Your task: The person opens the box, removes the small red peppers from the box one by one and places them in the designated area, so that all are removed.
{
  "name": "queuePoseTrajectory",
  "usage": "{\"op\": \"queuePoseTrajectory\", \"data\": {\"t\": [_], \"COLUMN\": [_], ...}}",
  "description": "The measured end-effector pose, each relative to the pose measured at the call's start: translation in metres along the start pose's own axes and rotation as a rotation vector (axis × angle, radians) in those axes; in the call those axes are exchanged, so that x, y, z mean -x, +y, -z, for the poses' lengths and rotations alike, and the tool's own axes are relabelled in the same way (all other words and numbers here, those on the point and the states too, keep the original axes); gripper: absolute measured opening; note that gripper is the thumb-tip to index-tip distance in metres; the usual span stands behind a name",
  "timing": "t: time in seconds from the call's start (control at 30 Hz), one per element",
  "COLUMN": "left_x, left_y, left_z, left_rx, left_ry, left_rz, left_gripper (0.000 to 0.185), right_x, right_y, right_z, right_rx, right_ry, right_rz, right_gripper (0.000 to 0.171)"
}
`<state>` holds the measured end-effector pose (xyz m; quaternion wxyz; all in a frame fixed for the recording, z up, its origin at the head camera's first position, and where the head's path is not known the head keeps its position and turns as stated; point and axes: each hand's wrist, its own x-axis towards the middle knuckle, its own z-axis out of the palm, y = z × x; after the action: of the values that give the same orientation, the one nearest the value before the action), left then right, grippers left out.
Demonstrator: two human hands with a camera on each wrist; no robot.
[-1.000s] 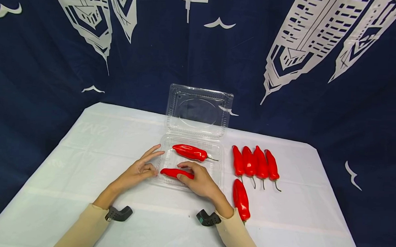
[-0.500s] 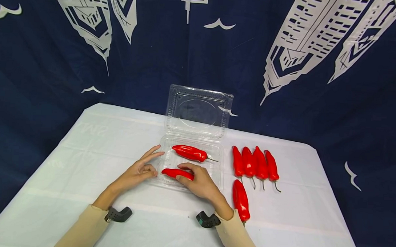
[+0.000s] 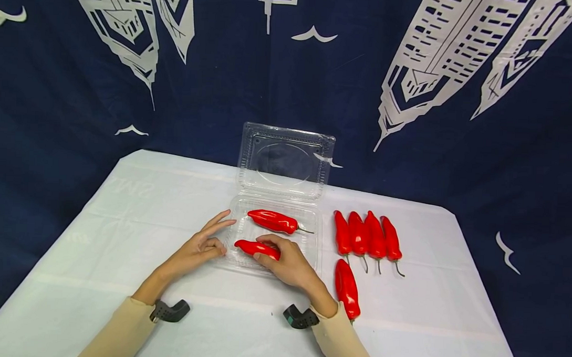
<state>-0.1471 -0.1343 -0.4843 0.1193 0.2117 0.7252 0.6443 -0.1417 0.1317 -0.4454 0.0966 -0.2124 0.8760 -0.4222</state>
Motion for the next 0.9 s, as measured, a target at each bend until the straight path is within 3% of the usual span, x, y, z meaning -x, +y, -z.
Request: {"op": "queuePoseTrajectory", "data": {"t": [0.33,0.9], "left_x": [0.0,0.0002], "left_y": [-0.0007,0.0005], "left_z": [-0.0004,-0.0002], "left_rx": [0.003,-0.006], "left_ry": [-0.006,-0.002], "left_rz": [-0.009,-0.011], "left_gripper": [0.066,0.065], "right_x": [0.0006,-0.0019], "right_y": [-0.0003,-0.0003], "right_z": [0.0018,0.0063], "right_rx": [-0.024,-0.155], "right_ry": [0.025,0.078], "right_rz": [-0.044,0.005], "right_gripper": [0.044,0.052]}}
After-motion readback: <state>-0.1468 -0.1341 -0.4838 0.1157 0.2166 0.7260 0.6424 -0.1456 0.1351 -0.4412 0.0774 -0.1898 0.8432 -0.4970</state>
